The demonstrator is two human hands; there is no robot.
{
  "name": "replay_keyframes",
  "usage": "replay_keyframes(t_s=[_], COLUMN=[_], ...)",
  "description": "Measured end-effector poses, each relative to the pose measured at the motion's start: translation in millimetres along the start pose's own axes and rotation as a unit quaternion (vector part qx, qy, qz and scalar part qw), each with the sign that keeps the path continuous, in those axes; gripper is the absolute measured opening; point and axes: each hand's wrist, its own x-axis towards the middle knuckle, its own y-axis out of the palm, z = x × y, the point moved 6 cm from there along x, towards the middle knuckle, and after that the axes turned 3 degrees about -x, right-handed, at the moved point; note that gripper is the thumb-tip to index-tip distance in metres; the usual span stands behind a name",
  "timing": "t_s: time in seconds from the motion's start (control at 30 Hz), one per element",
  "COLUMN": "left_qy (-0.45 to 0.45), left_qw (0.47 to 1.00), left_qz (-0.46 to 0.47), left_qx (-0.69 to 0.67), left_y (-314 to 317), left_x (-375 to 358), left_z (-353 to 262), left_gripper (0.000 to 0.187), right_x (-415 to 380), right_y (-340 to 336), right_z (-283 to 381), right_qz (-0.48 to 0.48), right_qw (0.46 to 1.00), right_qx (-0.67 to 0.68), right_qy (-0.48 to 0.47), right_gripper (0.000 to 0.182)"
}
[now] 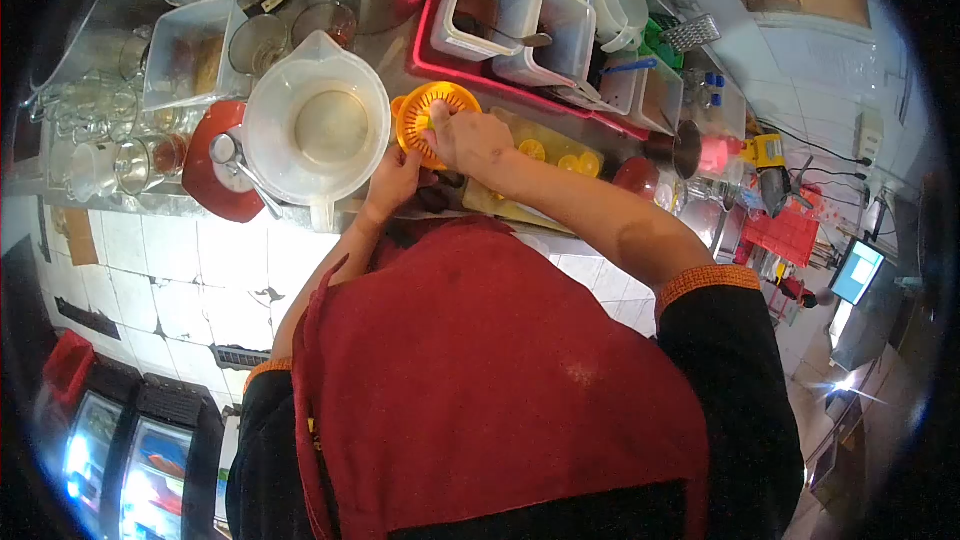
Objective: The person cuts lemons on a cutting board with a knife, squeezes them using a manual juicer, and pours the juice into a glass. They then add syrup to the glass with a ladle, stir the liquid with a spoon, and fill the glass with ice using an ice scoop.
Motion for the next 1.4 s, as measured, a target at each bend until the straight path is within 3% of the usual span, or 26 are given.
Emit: replay_keyframes(t_s=[0.07, 0.2, 0.33, 0.4, 0.47, 0.53, 0.6, 0.7, 0.77, 0.8, 0.9, 0.97, 1.03, 1.07, 1.13, 1.27, 1.33, 1.4], left_qy=[-0.011, 0.004, 0.022, 0.054, 0.033, 0.014, 0.043, 0.061, 0.018, 0.029, 0.039, 0.030, 0.033, 0.029, 0.047, 0.091, 0.018, 0.047], left_qw=[1.000, 1.000, 0.998, 0.988, 0.992, 0.995, 0.977, 0.984, 0.994, 0.997, 0.998, 0.998, 0.995, 0.995, 0.993, 0.980, 0.984, 0.982], left_qz=[-0.010, -0.013, -0.033, -0.060, -0.061, -0.062, -0.090, -0.079, -0.068, -0.058, -0.050, -0.049, -0.044, -0.041, -0.033, -0.076, -0.087, -0.094], left_qx=[-0.004, 0.023, 0.042, 0.134, 0.107, 0.081, 0.186, 0.147, 0.078, 0.044, 0.013, 0.014, 0.084, 0.085, 0.100, 0.158, 0.152, 0.157], left_y=[1.2, 2.0, 5.5, 3.2, 1.8, 2.1, -0.5, -12.5, -2.9, -2.3, -2.7, -1.8, -6.5, -6.3, -3.9, -16.5, -2.1, 6.3], left_x=[-2.8, -4.3, -10.4, -14.6, -12.8, -11.5, -13.2, 9.7, -0.6, 4.9, 9.8, 9.8, 15.0, 14.2, 12.7, 25.1, 1.8, -10.9], left_z=[-5.5, -10.0, -20.8, -31.5, -22.5, -19.9, -25.2, 15.8, 2.0, 9.6, 11.1, 19.3, 24.3, 26.3, 17.7, 33.3, -1.4, -19.0], left_gripper=[0.030, 0.028, 0.028, 0.028, 0.031, 0.033, 0.033, 0.033, 0.028, 0.028, 0.029, 0.029, 0.031, 0.031, 0.030, 0.031, 0.033, 0.034], right_x=[2.4, 9.5, 0.7, -0.7, -3.5, 5.1, 13.3, 23.8, 11.5, 10.5, 5.9, -7.8, -13.1, -10.9, -5.8, 24.9, 26.5, 3.9], right_y=[-5.9, -3.4, 4.2, 4.5, 6.5, 8.5, 10.3, 13.3, -1.4, 4.2, 17.3, 2.0, -3.9, -10.9, -13.0, 5.2, 7.9, 6.8], right_z=[0.4, -7.3, -15.4, -11.1, 0.6, 10.9, 11.6, 5.4, 0.6, -21.3, -36.4, -18.4, -12.8, -4.6, 0.2, -6.7, -18.9, -30.1], right_qz=[0.035, 0.023, -0.013, -0.047, -0.068, -0.059, -0.050, -0.055, -0.135, -0.044, -0.088, -0.061, 0.029, 0.031, 0.085, 0.066, 0.043, 0.036], right_qw=[0.997, 0.996, 0.998, 0.999, 0.992, 0.994, 0.994, 0.995, 0.985, 0.995, 0.990, 0.997, 0.996, 0.995, 0.979, 0.978, 0.991, 0.994], right_qx=[0.039, 0.047, 0.048, 0.020, -0.088, -0.061, -0.035, -0.003, -0.031, 0.019, 0.031, 0.013, -0.021, -0.018, 0.079, 0.090, 0.045, 0.073], right_qy=[0.054, 0.075, 0.023, 0.019, 0.053, 0.073, 0.087, 0.089, -0.107, -0.089, -0.103, -0.043, 0.088, 0.091, 0.165, 0.177, 0.120, 0.077], right_gripper=[0.043, 0.044, 0.045, 0.045, 0.045, 0.043, 0.042, 0.036, 0.035, 0.034, 0.037, 0.038, 0.038, 0.038, 0.037, 0.035, 0.033, 0.034])
